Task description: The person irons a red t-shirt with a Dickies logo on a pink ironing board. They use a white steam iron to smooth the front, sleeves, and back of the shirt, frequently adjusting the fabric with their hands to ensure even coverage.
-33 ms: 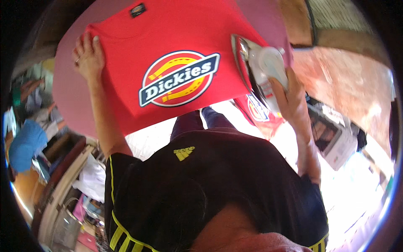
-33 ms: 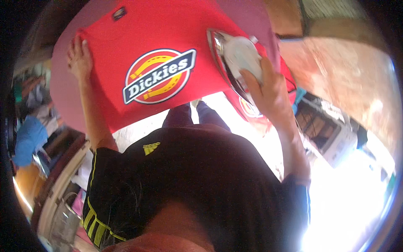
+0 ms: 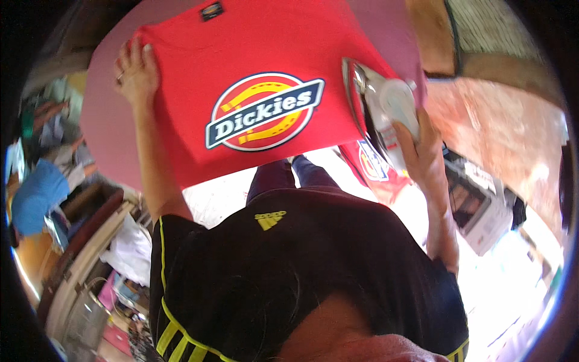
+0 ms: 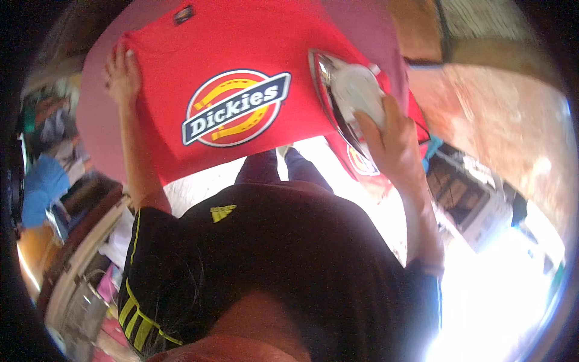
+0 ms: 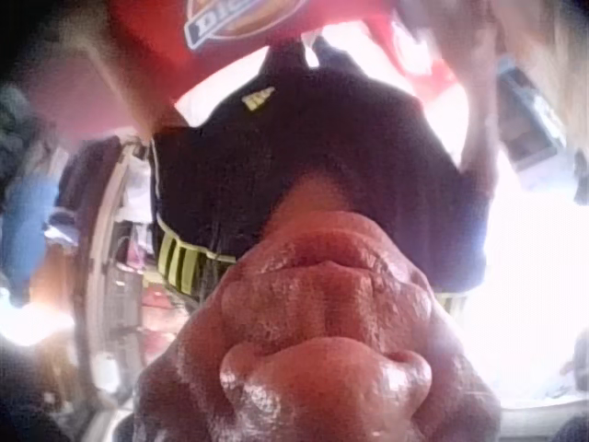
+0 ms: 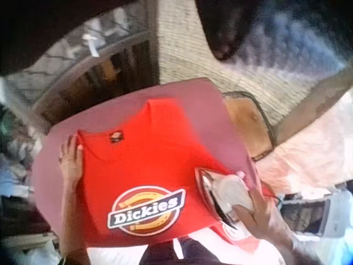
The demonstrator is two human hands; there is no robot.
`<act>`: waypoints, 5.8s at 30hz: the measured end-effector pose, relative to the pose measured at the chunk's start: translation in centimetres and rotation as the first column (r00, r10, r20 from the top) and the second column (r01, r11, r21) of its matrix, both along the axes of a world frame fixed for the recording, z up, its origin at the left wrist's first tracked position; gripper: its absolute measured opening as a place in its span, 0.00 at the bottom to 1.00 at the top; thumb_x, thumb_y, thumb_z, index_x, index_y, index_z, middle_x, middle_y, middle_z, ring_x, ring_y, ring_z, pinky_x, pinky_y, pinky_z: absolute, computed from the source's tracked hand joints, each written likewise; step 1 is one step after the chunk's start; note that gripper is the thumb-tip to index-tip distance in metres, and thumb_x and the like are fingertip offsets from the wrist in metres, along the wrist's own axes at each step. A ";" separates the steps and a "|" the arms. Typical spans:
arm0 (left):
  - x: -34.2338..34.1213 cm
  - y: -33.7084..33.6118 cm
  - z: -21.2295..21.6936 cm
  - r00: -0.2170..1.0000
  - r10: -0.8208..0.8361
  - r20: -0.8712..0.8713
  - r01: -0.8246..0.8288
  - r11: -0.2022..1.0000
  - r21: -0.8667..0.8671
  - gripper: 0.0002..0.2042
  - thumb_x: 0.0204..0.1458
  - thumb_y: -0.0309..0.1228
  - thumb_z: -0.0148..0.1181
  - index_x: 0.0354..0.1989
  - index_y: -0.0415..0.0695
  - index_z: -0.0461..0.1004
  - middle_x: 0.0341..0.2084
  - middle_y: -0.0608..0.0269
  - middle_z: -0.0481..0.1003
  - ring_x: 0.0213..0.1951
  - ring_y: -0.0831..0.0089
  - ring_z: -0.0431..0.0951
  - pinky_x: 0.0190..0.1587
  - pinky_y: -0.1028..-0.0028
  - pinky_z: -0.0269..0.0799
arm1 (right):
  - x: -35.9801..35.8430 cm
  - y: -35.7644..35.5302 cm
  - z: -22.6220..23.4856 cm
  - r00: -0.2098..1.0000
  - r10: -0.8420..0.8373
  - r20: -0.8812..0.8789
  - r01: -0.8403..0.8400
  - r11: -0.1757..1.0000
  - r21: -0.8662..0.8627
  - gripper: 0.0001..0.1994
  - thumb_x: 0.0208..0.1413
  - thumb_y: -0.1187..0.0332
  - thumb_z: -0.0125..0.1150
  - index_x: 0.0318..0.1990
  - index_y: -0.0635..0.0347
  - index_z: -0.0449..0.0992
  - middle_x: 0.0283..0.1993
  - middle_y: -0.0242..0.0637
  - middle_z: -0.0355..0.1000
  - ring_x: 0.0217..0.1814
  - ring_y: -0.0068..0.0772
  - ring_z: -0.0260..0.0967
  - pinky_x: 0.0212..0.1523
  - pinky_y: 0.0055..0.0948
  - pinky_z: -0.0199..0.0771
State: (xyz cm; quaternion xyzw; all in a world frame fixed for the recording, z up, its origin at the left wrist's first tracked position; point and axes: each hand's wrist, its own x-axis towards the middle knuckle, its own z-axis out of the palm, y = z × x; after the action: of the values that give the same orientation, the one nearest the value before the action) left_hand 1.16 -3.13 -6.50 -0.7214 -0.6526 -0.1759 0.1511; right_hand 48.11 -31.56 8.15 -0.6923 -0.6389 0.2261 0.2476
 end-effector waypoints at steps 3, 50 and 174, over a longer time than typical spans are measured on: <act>0.8 -0.1 0.5 1.000 0.001 0.001 -0.001 0.999 0.047 0.26 0.64 0.58 0.40 0.67 0.65 0.64 0.66 0.65 0.62 0.67 0.52 0.58 0.62 0.41 0.53 | 0.6 -1.2 0.2 0.999 0.017 -0.046 -0.020 0.997 -0.068 0.11 0.60 0.69 0.63 0.40 0.67 0.68 0.24 0.51 0.73 0.25 0.42 0.77 0.26 0.37 0.72; -5.2 2.4 4.5 0.695 -0.104 0.712 0.229 0.970 -0.081 0.12 0.56 0.37 0.62 0.40 0.41 0.81 0.30 0.47 0.81 0.32 0.55 0.82 0.40 0.62 0.76 | -30.8 30.6 -2.8 0.856 0.512 0.070 -0.506 0.802 0.319 0.20 0.66 0.52 0.53 0.41 0.66 0.70 0.30 0.48 0.73 0.24 0.34 0.72 0.26 0.35 0.71; 6.1 -16.2 3.2 0.934 -0.166 0.315 0.167 0.986 0.025 0.22 0.63 0.42 0.50 0.64 0.49 0.66 0.66 0.59 0.63 0.69 0.57 0.59 0.68 0.50 0.51 | -11.8 27.9 12.8 0.559 0.715 0.420 -0.792 0.610 0.015 0.17 0.65 0.54 0.56 0.42 0.61 0.76 0.29 0.29 0.72 0.32 0.20 0.68 0.33 0.28 0.69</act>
State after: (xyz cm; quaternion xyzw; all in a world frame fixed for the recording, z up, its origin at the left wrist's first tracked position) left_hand 7.30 -19.37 -3.28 -0.7366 -0.6052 -0.3006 0.0282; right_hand 36.35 -3.65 20.94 -0.3503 -0.9278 0.1086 0.0689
